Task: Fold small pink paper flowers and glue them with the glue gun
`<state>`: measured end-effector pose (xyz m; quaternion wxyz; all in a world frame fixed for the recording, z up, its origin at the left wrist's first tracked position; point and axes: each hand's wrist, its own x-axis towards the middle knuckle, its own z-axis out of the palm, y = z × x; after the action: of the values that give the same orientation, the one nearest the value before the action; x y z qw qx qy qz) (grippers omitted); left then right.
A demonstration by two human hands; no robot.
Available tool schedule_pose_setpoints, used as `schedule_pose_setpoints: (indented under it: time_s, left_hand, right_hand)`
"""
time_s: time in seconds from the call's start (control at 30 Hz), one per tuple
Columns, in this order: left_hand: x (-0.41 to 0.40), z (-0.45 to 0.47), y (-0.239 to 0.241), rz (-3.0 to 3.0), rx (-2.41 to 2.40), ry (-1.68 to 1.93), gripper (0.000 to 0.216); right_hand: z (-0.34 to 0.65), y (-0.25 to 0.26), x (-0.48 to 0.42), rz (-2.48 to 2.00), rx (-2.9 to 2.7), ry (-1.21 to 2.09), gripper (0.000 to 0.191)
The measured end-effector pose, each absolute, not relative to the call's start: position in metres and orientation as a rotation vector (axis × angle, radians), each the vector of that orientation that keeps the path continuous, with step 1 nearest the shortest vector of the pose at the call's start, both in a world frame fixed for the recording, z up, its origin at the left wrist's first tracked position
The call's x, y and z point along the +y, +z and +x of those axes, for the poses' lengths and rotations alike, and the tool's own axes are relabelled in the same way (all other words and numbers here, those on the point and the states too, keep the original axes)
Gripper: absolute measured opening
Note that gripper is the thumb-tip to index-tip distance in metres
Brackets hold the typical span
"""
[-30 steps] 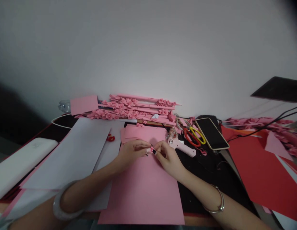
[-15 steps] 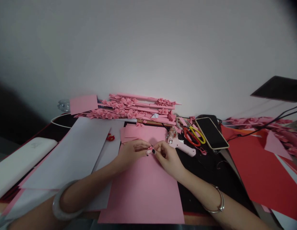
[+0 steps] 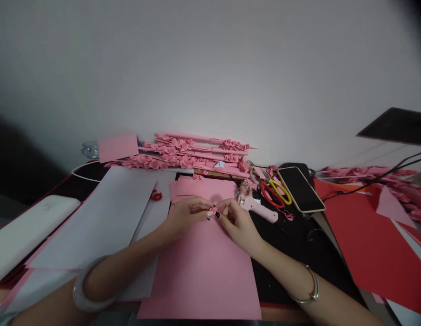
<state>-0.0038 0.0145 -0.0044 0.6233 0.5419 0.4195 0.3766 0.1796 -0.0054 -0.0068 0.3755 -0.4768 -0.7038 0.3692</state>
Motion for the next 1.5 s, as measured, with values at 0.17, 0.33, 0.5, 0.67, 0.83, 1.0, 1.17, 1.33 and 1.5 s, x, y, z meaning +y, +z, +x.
schedule_pose_setpoints:
  time_s: [0.17,0.33,0.5,0.67,0.83,1.0,1.17,1.33,1.5]
  left_hand:
    - [0.015,-0.003,-0.008,1.250,0.937,0.849,0.017]
    - [0.015,-0.003,-0.012,1.258,0.945,0.833,0.022]
    - [0.013,-0.002,-0.013,1.330,0.956,0.828,0.018]
    - [0.014,-0.005,-0.016,1.428,0.987,0.827,0.015]
    - [0.017,-0.007,-0.010,1.432,1.029,0.865,0.013]
    - [0.020,-0.007,-0.005,1.288,1.008,0.983,0.017]
    - [0.027,-0.008,0.000,1.192,1.115,1.022,0.022]
    - [0.046,-0.011,0.001,1.192,1.169,1.156,0.032]
    - [0.057,-0.011,0.001,1.148,1.078,1.273,0.056]
  right_hand:
    - [0.180,-0.008,-0.005,-1.201,-1.801,0.970,0.008]
    - [0.181,-0.007,-0.005,-1.207,-1.848,0.975,0.007]
    - [0.181,-0.007,-0.008,-1.185,-1.890,0.976,0.009]
    - [0.181,-0.011,-0.007,-1.204,-1.895,0.968,0.011]
    - [0.182,-0.012,-0.006,-1.170,-1.893,1.000,0.019]
    - [0.182,-0.011,-0.007,-1.161,-1.838,0.989,0.022]
    - [0.183,-0.016,-0.006,-1.192,-1.872,0.928,0.019]
    - [0.182,-0.016,-0.006,-1.194,-1.879,0.911,0.018]
    - [0.182,-0.012,-0.007,-1.185,-1.901,0.885,0.019]
